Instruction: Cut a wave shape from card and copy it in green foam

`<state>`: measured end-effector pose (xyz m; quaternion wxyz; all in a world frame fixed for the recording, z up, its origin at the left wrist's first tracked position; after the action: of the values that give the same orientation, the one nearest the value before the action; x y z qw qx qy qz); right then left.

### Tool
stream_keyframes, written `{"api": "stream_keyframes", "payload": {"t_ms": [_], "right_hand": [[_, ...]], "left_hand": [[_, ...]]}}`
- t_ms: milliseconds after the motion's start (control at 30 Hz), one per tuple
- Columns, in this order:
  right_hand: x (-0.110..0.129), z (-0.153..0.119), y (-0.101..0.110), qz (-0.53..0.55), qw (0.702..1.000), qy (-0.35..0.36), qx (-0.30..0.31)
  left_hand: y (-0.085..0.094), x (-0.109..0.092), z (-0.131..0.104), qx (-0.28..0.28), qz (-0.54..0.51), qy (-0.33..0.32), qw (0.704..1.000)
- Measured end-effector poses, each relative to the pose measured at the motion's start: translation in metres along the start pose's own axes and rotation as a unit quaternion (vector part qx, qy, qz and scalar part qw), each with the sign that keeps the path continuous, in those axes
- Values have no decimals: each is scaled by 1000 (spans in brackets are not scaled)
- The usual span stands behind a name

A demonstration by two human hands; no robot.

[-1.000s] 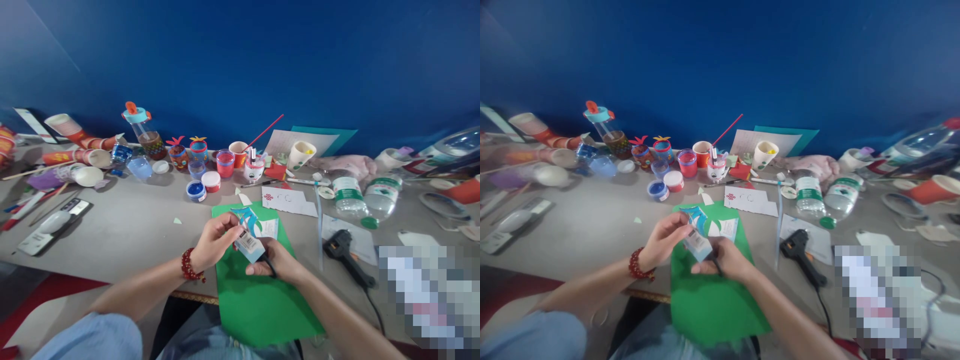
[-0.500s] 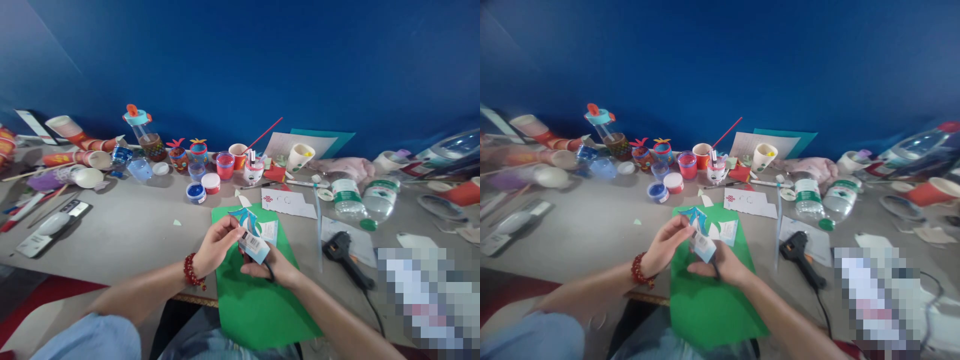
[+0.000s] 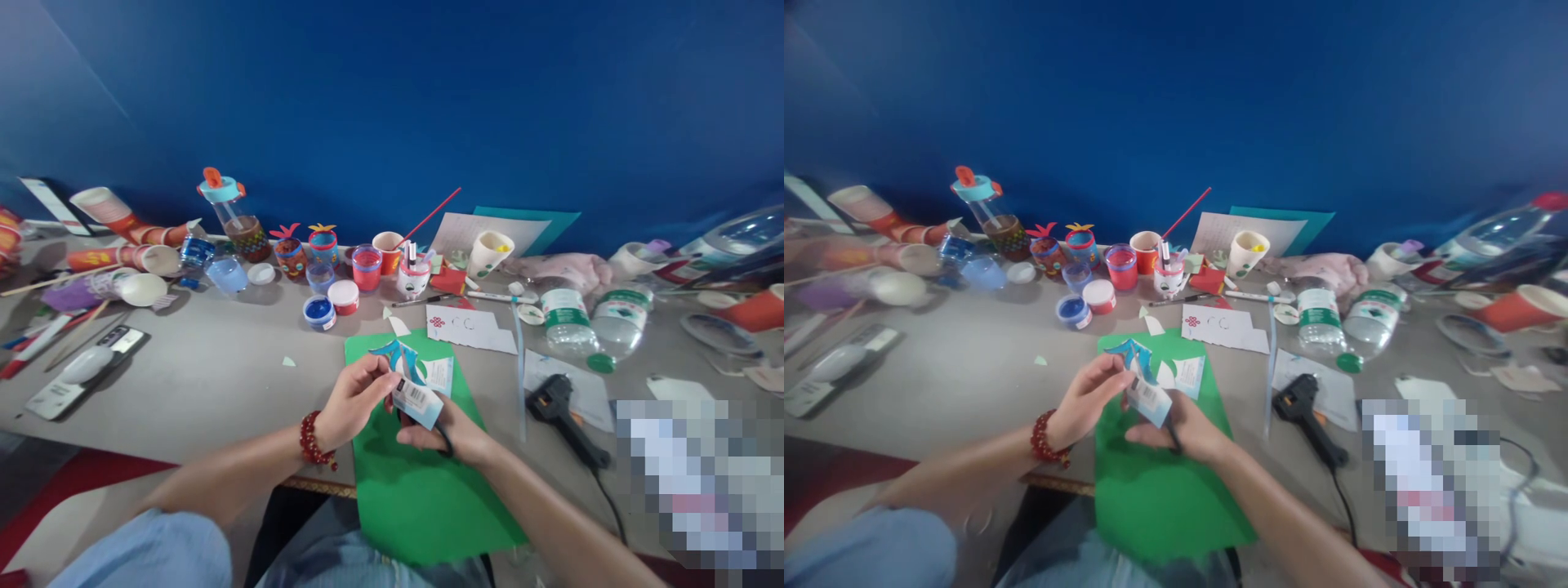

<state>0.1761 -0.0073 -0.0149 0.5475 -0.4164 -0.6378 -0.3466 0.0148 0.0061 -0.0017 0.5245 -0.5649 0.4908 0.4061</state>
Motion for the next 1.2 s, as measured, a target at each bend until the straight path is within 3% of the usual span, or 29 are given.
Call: {"api": "stream_keyframes", "payload": {"t_ms": [567,1200], "right_hand": [[-15,-1,-5,19,998,-47,-44],[-25,-4,-9,16,997,-12,-80]], "left_hand": [[0,2,0,-9,14,-36,999],[0,4,-1,-3,16,-42,999]]}}
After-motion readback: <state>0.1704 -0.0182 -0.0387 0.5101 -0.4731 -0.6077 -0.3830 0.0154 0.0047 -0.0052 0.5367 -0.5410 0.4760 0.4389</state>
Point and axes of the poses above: each hand's wrist, its own z-axis towards the middle knuckle, its own y-axis out of the back of the hand, x = y × z, the point moved 2 cm from there along z, towards the middle knuckle, and after that the axes turned 15 degrees about -x, right-handed, at the moved point
